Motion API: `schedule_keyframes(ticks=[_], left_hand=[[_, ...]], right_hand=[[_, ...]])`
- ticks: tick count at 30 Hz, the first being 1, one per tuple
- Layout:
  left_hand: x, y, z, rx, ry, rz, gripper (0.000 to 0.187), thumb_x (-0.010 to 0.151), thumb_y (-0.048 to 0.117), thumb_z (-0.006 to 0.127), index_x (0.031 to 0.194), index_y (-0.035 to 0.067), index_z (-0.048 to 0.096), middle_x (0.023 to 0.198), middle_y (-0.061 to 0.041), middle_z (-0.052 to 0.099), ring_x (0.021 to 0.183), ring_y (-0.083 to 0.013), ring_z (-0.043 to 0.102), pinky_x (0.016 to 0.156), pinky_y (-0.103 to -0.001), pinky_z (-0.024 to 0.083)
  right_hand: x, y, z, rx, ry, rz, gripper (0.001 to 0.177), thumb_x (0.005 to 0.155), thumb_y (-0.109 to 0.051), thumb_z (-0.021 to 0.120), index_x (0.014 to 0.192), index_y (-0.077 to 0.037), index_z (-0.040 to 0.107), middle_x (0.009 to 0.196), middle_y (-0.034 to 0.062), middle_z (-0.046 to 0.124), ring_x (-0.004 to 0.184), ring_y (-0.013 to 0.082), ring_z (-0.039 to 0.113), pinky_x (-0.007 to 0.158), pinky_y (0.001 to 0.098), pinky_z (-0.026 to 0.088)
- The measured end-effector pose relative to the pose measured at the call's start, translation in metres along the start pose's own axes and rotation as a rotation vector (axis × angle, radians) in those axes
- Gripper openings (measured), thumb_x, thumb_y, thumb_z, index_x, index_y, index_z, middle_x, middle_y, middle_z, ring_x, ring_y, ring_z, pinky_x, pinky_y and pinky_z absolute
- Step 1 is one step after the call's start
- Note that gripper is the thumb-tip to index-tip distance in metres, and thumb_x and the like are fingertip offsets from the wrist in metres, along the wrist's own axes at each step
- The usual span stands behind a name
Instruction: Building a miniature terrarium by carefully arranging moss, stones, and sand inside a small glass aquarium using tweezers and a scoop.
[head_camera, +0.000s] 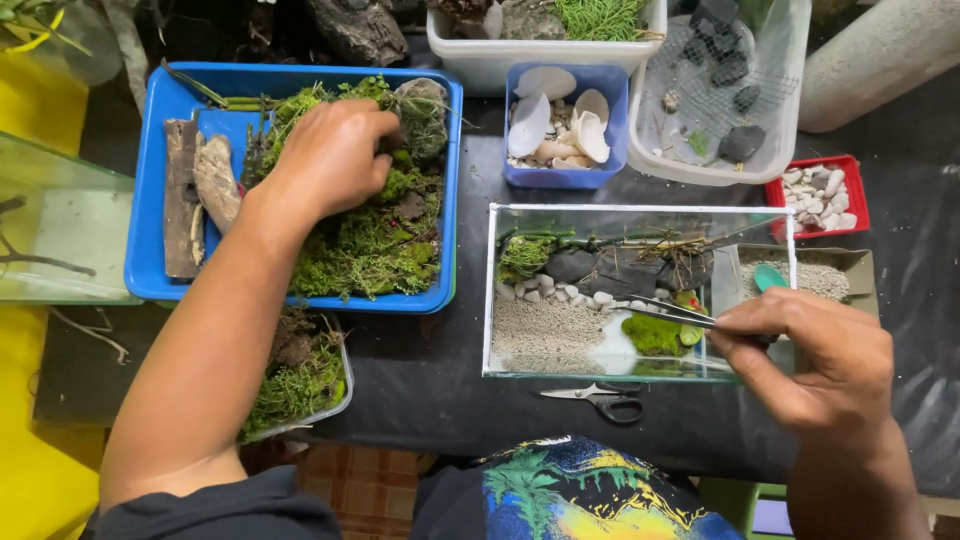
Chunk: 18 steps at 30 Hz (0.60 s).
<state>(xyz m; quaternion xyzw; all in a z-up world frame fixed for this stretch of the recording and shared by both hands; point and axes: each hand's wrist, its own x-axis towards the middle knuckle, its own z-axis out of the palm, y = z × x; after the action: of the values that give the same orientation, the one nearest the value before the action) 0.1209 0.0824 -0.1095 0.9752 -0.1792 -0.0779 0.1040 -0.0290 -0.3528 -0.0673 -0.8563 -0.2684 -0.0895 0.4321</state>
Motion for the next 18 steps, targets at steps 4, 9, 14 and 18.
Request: schedule_keyframes(ticks=[4, 9, 14, 18], left_hand=[[-0.013, 0.003, -0.004, -0.051, -0.037, -0.060, 0.013, 0.089, 0.002, 0.068, 0.102, 0.004, 0.071, 0.101, -0.012, 0.066, 0.096, -0.0350, 0.064, 0.090, -0.057, 0.053], [-0.020, 0.004, 0.000, -0.060, 0.012, -0.043, 0.009, 0.092, 0.006, 0.068, 0.100, 0.007, 0.068, 0.102, -0.006, 0.062, 0.099, -0.0288, 0.060, 0.092, -0.052, 0.052], [-0.013, 0.002, 0.001, -0.084, 0.005, -0.004, 0.025, 0.088, 0.004, 0.063, 0.113, 0.003, 0.064, 0.110, -0.015, 0.069, 0.107, -0.0377, 0.061, 0.093, -0.058, 0.048], [-0.009, 0.011, -0.006, -0.043, -0.108, -0.078, 0.030, 0.092, 0.015, 0.069, 0.121, 0.005, 0.071, 0.116, -0.015, 0.067, 0.116, -0.0353, 0.058, 0.106, -0.058, 0.042]], right_hand=[[0.000, 0.002, 0.000, 0.009, 0.007, -0.011, 0.010, 0.079, 0.007, 0.076, 0.082, 0.005, 0.067, 0.075, 0.0139, 0.071, 0.063, 0.0217, 0.068, 0.063, 0.0288, 0.056], [0.002, 0.000, 0.001, 0.011, 0.006, 0.006, 0.010, 0.078, 0.009, 0.076, 0.081, 0.006, 0.067, 0.074, 0.0138, 0.070, 0.060, 0.0209, 0.066, 0.060, 0.0279, 0.054], [-0.005, 0.006, 0.001, 0.002, 0.024, 0.015, 0.011, 0.079, 0.007, 0.077, 0.084, 0.006, 0.067, 0.077, 0.0147, 0.071, 0.065, 0.0218, 0.068, 0.065, 0.0293, 0.056], [-0.006, 0.005, 0.000, 0.019, 0.053, 0.014, 0.011, 0.080, 0.006, 0.077, 0.084, 0.006, 0.067, 0.077, 0.0153, 0.071, 0.065, 0.0224, 0.069, 0.067, 0.0300, 0.056]])
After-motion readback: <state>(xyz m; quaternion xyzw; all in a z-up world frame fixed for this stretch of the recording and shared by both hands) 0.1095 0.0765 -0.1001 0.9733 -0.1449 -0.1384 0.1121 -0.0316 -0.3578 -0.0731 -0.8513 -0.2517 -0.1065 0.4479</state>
